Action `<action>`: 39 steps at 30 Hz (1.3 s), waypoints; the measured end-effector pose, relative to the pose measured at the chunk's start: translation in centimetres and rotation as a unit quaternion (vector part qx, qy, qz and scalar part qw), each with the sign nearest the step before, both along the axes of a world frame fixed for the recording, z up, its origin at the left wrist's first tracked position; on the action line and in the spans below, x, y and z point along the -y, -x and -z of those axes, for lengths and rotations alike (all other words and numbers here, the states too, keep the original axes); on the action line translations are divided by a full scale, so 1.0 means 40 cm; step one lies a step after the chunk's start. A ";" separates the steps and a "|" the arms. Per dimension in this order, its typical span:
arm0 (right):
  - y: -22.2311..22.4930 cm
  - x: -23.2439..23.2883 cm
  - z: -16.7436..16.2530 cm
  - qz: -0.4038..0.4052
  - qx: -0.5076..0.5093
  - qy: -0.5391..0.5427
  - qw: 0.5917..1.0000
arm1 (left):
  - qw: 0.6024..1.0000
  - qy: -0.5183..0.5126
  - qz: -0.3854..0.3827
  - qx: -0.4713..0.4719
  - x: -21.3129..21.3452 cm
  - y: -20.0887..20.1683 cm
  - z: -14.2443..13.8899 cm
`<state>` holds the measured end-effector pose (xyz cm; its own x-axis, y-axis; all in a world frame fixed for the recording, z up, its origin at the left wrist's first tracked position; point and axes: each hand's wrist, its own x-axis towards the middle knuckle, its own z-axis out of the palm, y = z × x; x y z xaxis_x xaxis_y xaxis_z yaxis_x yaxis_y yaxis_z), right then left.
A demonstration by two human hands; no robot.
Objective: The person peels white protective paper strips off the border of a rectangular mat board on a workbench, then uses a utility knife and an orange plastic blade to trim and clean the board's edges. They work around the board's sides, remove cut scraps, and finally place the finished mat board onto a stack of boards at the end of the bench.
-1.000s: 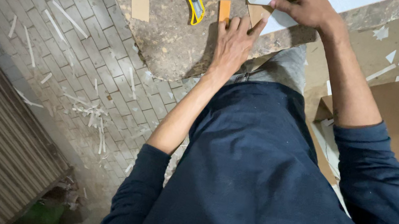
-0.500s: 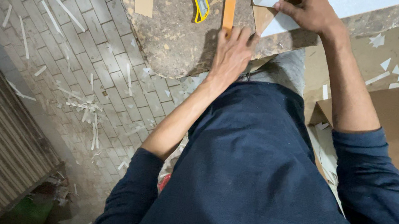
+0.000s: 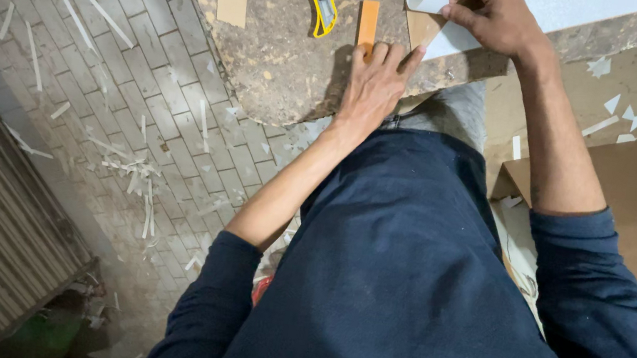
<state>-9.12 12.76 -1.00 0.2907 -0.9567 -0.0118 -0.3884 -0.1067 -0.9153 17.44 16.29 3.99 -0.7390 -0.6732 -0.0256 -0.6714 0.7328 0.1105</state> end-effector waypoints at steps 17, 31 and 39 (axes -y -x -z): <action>-0.087 -0.102 -0.108 -0.030 -0.232 0.146 0.961 | 0.953 -0.057 -0.265 -0.134 0.034 -0.070 -0.012; -0.029 -0.238 -0.059 0.126 -0.241 0.164 0.948 | 0.919 -0.200 -0.286 -0.184 0.091 -0.050 0.019; -0.022 -0.245 -0.047 0.130 -0.255 0.158 0.945 | 0.966 -0.063 -0.141 -0.210 0.140 -0.007 0.016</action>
<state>-8.24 22.54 0.87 0.0795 -0.9744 0.2104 -0.8214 -0.1836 -0.5400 17.71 10.68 3.35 -0.4903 -0.8600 0.1413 -0.7190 0.4908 0.4922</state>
